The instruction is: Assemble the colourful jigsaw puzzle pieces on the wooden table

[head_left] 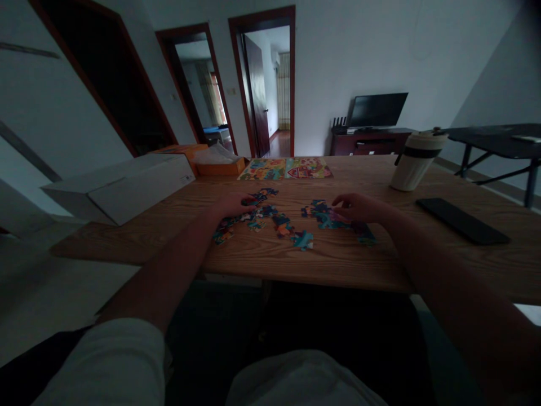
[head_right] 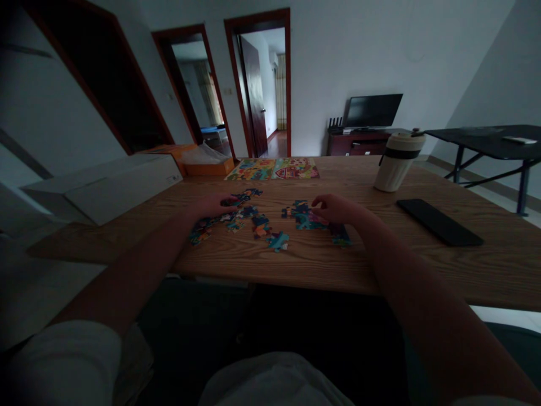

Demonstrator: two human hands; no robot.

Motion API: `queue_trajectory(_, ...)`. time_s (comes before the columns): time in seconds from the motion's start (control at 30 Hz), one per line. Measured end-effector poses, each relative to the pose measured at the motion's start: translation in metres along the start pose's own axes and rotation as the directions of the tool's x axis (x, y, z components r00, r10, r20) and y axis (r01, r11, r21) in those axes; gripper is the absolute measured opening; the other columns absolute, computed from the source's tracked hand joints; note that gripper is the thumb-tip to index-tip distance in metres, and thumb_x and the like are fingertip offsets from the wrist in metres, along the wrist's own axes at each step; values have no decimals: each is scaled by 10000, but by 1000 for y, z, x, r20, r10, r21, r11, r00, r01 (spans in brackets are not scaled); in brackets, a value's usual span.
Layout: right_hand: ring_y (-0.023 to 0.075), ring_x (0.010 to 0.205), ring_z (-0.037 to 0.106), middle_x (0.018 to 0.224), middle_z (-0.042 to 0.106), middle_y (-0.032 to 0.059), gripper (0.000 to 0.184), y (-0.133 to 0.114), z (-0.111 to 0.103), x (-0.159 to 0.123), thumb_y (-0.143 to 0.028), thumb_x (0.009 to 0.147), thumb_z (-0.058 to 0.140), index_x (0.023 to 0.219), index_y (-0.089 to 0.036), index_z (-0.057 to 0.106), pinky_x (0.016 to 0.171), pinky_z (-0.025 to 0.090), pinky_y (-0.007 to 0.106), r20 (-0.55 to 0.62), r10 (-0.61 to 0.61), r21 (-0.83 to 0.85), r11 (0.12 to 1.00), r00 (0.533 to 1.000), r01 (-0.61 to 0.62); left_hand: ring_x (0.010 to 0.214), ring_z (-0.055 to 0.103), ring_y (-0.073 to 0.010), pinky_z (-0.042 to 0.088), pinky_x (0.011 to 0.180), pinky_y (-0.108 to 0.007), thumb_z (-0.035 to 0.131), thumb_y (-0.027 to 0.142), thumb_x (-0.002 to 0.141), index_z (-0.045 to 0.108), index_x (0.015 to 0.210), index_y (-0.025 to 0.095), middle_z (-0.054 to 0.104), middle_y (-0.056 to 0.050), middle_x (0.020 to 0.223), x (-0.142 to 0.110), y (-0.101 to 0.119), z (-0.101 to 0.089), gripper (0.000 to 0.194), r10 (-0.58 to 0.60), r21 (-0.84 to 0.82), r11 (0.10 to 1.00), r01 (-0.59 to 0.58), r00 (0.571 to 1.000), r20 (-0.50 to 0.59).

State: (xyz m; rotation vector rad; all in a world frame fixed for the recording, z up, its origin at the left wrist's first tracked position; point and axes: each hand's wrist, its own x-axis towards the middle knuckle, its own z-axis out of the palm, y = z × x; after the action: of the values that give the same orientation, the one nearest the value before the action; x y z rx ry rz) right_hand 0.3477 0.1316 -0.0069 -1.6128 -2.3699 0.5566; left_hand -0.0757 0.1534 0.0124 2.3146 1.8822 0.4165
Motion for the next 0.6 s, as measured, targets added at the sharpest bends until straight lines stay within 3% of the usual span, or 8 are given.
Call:
queue_trajectory(0.1, 194, 724, 713, 940, 780, 73, 296, 2, 1, 1, -391, 968, 563, 1178, -223, 687, 613, 534, 283, -6, -7, 14, 1000, 1000, 7, 1052, 677, -288, 493, 895, -362, 691, 530, 834, 746, 1186, 251, 753, -86, 1163, 6, -2, 7, 453, 15, 99, 995, -18, 999, 30)
queue_trajectory(0.3, 193, 711, 712, 938, 777, 78, 303, 2, 1, 0, -391, 961, 585, 1191, -216, 678, 599, 533, 278, 18, 21, 28, 999, 1000, -21, 938, 693, -232, 509, 834, -330, 572, 330, 913, 676, 1241, 194, 765, -92, 1075, 5, -21, 1, 370, -76, 35, 996, 85, 977, -201)
queue_trajectory(0.43, 195, 700, 710, 924, 770, 85, 317, 1, 0, -1, -410, 967, 577, 1196, -211, 669, 582, 526, 280, 41, 30, 49, 998, 999, -32, 934, 697, -213, 510, 822, -302, 539, 277, 909, 654, 1249, 190, 753, -91, 1096, 2, -43, -5, 370, -174, -51, 985, 167, 922, -346)
queue_trajectory(0.6, 198, 701, 709, 922, 773, 90, 313, 1, 0, 0, -383, 961, 569, 1192, -198, 673, 601, 534, 291, 40, 32, 32, 999, 999, -33, 847, 714, -184, 517, 732, -258, 536, 257, 898, 650, 1226, 181, 753, -90, 1053, -3, -64, -13, 356, -352, -296, 925, 237, 828, -437)
